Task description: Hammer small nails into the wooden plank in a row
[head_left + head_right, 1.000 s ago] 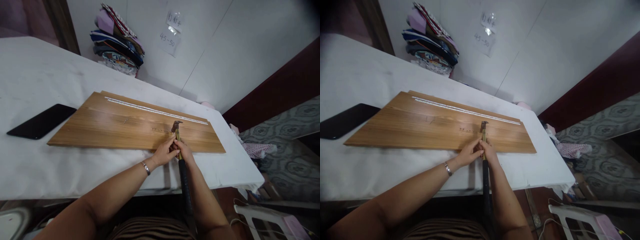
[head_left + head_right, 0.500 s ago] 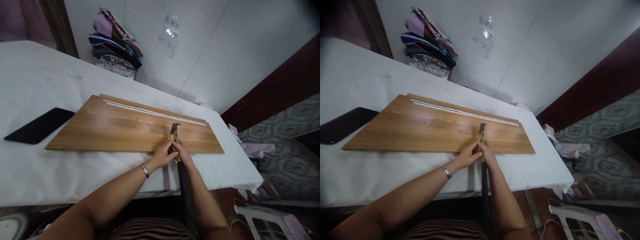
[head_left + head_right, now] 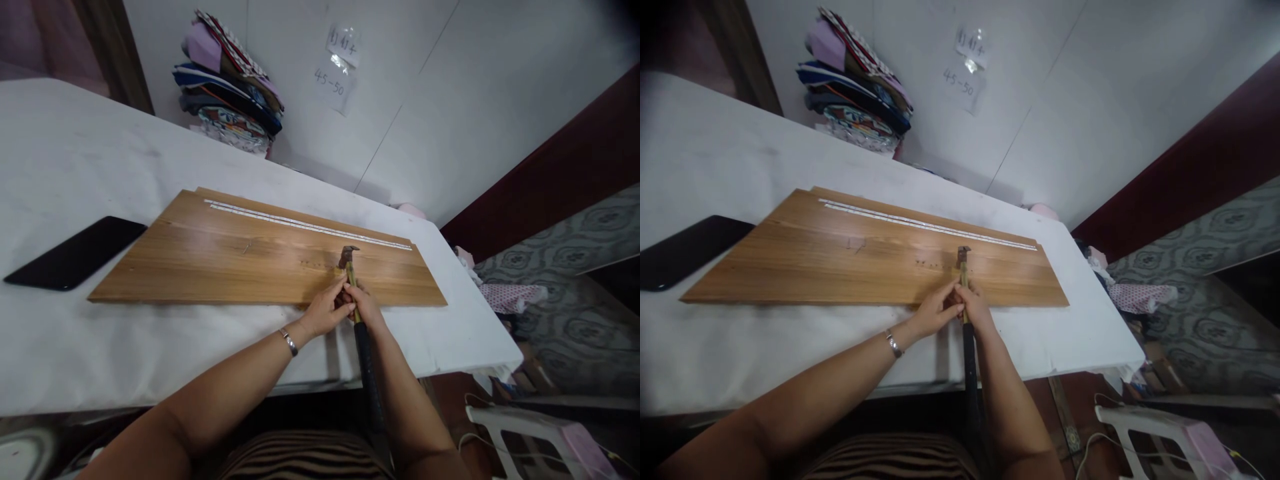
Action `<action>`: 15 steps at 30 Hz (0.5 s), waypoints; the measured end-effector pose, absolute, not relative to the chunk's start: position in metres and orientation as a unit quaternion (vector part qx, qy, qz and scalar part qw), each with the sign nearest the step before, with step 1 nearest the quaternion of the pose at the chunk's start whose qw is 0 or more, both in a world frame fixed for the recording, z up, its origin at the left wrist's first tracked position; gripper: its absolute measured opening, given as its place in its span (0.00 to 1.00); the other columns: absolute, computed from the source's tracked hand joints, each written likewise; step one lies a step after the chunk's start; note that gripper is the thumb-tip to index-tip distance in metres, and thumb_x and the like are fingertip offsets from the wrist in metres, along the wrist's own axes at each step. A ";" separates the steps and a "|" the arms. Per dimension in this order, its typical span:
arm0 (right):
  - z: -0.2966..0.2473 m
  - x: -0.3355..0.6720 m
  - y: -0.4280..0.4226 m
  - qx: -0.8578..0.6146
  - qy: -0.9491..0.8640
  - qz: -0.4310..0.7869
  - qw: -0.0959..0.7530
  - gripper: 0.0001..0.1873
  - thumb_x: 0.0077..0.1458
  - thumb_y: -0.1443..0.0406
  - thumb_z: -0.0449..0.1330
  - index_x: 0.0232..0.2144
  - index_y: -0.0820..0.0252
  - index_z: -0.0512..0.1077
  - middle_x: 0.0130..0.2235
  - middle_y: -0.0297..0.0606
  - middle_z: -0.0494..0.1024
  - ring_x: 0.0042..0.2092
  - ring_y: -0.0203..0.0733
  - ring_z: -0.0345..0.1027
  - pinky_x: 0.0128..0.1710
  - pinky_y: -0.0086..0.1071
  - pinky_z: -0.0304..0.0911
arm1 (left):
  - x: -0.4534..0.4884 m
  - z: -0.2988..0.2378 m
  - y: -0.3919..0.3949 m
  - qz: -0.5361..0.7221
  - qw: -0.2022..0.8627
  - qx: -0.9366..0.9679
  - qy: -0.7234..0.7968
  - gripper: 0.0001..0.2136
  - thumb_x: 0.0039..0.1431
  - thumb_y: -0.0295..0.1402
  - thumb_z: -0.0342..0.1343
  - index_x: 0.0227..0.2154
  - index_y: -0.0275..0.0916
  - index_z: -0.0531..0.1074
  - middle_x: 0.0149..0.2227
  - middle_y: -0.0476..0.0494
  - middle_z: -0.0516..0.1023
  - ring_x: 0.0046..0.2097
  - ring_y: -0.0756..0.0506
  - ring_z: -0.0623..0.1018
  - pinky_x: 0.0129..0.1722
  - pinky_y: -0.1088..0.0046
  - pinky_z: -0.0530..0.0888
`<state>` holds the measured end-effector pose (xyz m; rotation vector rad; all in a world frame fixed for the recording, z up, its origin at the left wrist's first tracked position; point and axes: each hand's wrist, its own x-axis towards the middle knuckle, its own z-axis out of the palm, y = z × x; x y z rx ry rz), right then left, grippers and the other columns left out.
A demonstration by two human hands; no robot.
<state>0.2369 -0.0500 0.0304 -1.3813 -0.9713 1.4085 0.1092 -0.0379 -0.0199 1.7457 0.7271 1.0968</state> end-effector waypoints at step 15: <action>0.027 0.237 -0.059 -0.526 -0.379 0.557 0.519 0.18 0.43 0.55 0.66 0.29 0.56 0.63 0.16 0.21 0.61 0.14 0.27 0.50 0.11 0.24 0.46 | 0.110 -0.016 -0.042 0.446 0.457 0.718 0.279 0.27 0.57 0.36 0.58 0.60 0.37 0.65 0.57 0.35 0.74 0.59 0.38 0.72 0.61 0.54 0.68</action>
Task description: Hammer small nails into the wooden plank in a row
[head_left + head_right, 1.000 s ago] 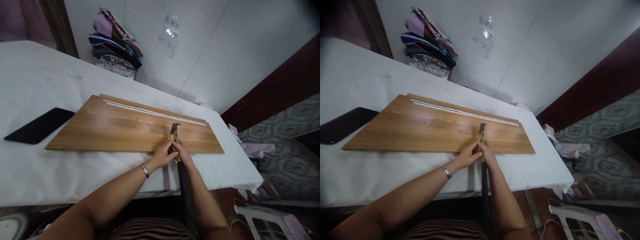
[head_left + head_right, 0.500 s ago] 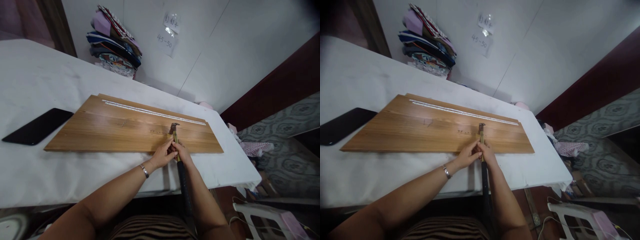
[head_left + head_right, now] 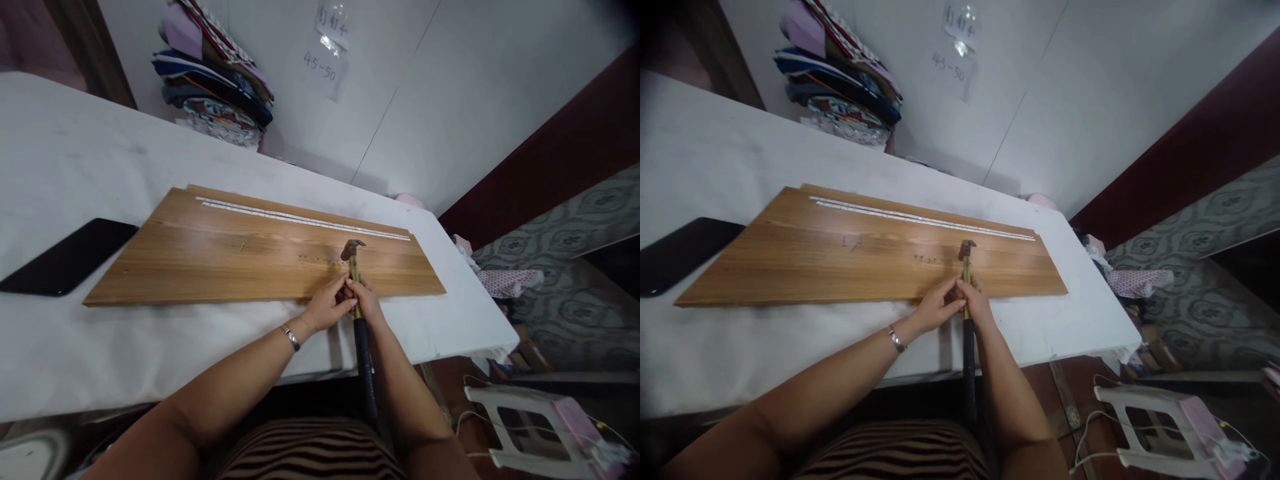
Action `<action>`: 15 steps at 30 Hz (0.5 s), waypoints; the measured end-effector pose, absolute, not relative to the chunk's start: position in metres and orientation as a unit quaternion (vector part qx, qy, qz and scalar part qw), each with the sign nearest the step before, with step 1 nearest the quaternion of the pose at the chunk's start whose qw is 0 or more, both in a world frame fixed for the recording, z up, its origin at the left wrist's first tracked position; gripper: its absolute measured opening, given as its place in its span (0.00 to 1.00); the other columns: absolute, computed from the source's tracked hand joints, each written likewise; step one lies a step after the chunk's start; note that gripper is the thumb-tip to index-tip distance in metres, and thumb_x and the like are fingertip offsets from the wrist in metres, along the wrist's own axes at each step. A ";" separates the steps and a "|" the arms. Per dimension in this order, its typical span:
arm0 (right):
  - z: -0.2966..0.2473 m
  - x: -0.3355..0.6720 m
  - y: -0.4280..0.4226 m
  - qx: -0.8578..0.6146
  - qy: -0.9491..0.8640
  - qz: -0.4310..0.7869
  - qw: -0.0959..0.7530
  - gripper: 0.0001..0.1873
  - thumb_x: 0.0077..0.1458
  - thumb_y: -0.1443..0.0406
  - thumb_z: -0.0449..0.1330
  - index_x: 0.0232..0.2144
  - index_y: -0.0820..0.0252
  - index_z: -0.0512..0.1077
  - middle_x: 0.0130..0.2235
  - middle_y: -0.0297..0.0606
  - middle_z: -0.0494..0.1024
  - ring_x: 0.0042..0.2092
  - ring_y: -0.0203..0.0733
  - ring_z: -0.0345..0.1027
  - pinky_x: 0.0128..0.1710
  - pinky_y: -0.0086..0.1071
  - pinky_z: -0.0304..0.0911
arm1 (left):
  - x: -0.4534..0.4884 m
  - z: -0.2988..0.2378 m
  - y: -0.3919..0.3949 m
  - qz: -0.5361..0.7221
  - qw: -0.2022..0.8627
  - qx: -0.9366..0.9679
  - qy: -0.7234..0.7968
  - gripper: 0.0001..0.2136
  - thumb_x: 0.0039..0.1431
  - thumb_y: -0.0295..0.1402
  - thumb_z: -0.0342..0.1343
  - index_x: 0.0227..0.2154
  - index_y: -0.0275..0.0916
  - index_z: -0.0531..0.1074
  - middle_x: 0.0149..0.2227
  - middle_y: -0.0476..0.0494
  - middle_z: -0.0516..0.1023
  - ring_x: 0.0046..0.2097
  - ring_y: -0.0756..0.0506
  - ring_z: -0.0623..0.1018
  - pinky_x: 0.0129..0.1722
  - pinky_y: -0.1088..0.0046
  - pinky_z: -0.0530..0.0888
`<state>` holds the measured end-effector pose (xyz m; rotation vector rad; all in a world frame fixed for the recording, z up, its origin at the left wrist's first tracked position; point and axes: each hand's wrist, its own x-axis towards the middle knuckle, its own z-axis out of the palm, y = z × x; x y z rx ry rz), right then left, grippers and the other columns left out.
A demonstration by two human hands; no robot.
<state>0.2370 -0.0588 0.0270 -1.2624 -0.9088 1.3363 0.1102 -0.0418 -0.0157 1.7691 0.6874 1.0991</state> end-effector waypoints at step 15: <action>0.030 0.237 -0.054 -0.554 -0.383 0.567 0.474 0.19 0.43 0.54 0.66 0.26 0.56 0.61 0.15 0.21 0.61 0.12 0.27 0.48 0.10 0.25 0.43 | 0.110 -0.016 -0.042 0.438 0.465 0.711 0.294 0.28 0.57 0.38 0.57 0.60 0.37 0.64 0.56 0.36 0.74 0.55 0.39 0.75 0.58 0.56 0.70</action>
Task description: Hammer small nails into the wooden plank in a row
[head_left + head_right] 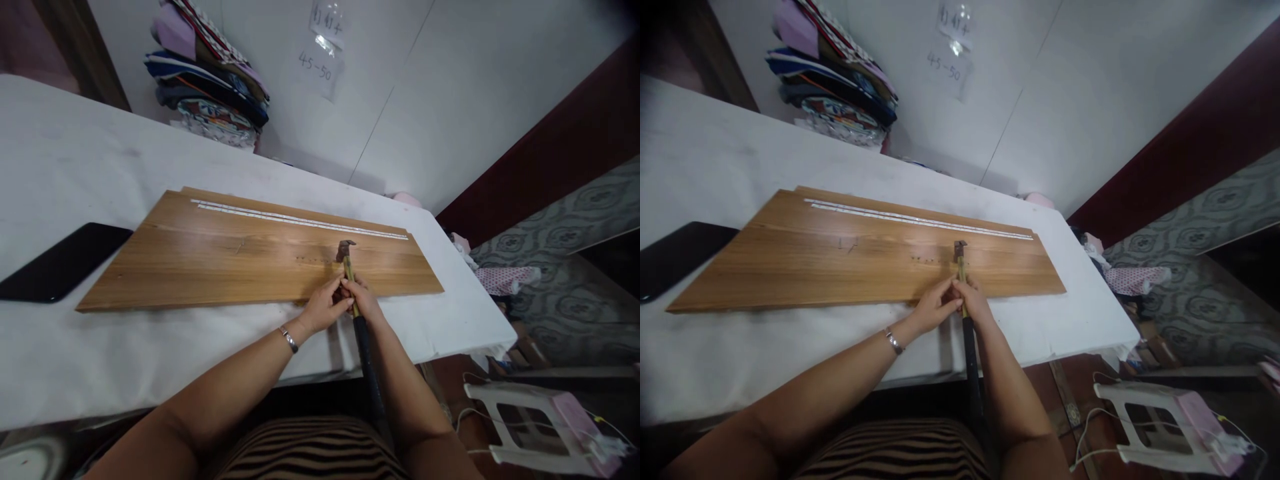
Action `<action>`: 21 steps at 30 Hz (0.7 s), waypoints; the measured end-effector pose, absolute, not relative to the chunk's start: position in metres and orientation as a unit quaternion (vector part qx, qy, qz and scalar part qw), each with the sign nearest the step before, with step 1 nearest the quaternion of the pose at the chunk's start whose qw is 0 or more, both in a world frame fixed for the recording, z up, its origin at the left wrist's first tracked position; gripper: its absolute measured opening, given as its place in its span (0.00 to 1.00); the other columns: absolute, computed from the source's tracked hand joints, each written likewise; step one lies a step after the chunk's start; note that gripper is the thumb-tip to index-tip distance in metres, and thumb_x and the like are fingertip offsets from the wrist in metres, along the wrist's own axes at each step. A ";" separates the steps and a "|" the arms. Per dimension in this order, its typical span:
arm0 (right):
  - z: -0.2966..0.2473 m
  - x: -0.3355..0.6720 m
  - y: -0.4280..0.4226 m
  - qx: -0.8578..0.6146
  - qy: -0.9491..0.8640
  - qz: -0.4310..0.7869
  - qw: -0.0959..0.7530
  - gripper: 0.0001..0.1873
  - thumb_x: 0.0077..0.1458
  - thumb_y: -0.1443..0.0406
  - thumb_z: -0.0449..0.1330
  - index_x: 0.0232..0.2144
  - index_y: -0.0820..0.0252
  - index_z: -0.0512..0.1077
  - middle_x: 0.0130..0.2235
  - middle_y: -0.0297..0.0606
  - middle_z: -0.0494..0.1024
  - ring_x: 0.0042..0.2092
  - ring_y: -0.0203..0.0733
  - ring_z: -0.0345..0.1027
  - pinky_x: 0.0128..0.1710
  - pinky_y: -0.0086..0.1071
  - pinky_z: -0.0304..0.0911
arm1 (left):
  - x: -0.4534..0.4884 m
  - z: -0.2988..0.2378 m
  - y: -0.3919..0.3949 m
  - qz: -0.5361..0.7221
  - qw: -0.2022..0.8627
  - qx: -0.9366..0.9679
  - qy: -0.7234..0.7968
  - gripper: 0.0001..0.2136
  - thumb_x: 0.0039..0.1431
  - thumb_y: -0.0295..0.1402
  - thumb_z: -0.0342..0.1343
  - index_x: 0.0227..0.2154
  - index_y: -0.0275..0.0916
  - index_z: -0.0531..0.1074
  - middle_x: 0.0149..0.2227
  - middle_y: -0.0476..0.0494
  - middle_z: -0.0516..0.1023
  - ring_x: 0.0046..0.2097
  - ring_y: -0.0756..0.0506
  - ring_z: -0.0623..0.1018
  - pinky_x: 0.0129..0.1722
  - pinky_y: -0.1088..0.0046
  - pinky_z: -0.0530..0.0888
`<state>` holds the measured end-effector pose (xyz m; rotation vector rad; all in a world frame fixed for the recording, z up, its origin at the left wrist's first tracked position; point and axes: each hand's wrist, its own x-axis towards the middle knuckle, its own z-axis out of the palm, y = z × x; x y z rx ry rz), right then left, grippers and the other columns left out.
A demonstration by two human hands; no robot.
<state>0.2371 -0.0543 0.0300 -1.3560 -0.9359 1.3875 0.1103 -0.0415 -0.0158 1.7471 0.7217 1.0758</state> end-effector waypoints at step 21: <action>0.028 0.238 -0.052 -0.552 -0.397 0.575 0.455 0.20 0.43 0.52 0.66 0.24 0.56 0.61 0.14 0.22 0.60 0.12 0.27 0.48 0.11 0.26 0.44 | 0.110 -0.018 -0.042 0.435 0.460 0.711 0.307 0.29 0.56 0.38 0.58 0.60 0.36 0.64 0.57 0.34 0.74 0.57 0.38 0.74 0.60 0.54 0.68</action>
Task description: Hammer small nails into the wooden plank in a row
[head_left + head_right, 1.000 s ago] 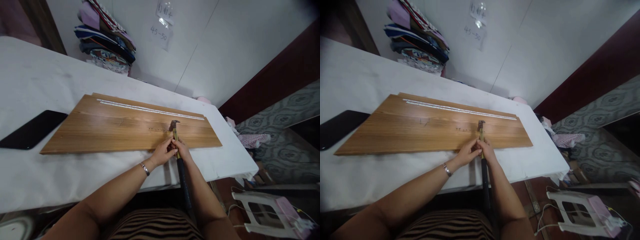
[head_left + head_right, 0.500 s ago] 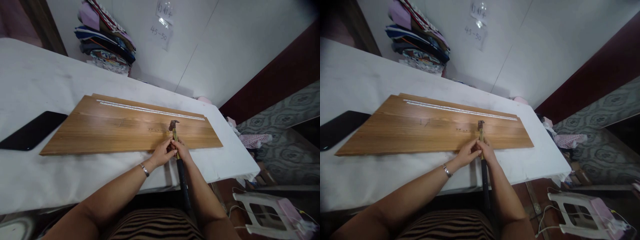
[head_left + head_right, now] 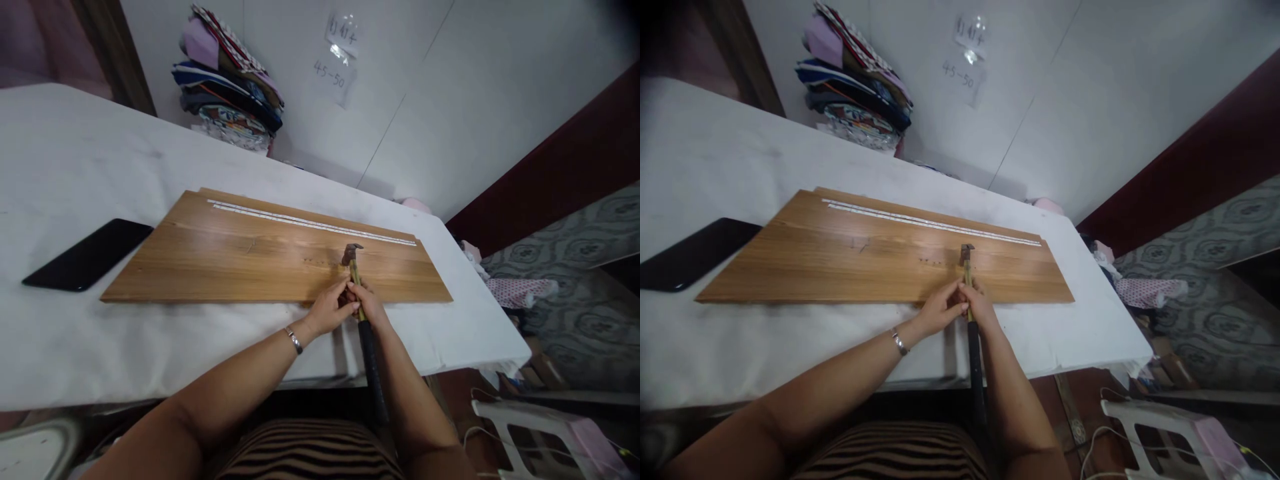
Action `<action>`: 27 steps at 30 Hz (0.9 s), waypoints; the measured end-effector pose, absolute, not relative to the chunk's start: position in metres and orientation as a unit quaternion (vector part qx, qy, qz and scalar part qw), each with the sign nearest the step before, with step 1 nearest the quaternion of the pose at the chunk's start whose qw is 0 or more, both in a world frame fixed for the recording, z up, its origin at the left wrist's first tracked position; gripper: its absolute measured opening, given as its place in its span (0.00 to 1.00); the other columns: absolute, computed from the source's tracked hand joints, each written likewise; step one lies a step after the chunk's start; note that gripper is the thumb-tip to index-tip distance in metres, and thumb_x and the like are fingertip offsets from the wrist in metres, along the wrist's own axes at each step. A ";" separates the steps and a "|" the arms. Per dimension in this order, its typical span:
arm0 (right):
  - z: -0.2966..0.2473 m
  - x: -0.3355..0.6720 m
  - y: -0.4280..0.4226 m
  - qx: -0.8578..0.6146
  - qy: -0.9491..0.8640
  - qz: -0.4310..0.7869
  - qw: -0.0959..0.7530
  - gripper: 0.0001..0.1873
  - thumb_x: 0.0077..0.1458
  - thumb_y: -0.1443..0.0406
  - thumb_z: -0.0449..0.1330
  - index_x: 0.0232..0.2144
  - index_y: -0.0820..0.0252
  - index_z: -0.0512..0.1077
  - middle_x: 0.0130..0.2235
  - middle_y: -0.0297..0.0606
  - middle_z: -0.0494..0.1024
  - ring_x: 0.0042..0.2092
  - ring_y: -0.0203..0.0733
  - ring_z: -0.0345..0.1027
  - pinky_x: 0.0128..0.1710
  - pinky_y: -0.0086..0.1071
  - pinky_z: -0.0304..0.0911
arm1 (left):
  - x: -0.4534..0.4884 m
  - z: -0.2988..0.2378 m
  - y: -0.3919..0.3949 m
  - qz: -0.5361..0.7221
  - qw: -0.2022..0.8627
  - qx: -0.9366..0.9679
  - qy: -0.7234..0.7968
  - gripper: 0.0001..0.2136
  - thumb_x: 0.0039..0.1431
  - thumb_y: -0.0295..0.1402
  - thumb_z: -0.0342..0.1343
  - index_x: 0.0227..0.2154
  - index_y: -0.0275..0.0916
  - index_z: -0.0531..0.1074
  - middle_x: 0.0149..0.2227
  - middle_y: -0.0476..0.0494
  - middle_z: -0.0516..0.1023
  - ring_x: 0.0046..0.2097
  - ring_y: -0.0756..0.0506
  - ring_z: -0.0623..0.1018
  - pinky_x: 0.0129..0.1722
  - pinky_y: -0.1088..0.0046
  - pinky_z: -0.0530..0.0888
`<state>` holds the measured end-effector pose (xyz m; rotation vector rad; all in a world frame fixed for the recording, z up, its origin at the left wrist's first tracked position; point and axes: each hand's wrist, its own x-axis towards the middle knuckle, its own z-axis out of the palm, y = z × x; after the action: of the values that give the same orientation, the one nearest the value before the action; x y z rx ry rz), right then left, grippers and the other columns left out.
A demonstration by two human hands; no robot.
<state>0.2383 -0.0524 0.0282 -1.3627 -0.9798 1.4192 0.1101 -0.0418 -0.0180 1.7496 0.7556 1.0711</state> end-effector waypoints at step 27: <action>0.027 0.238 -0.052 -0.545 -0.404 0.566 0.469 0.19 0.43 0.54 0.66 0.25 0.56 0.62 0.15 0.21 0.60 0.12 0.27 0.48 0.10 0.25 0.44 | 0.109 -0.015 -0.043 0.432 0.465 0.707 0.312 0.29 0.56 0.37 0.58 0.61 0.35 0.64 0.58 0.34 0.73 0.58 0.38 0.73 0.60 0.54 0.68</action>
<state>0.2376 -0.0517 0.0271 -1.3348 -0.9894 1.3869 0.1087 -0.0426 -0.0151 1.7363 0.7660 1.0623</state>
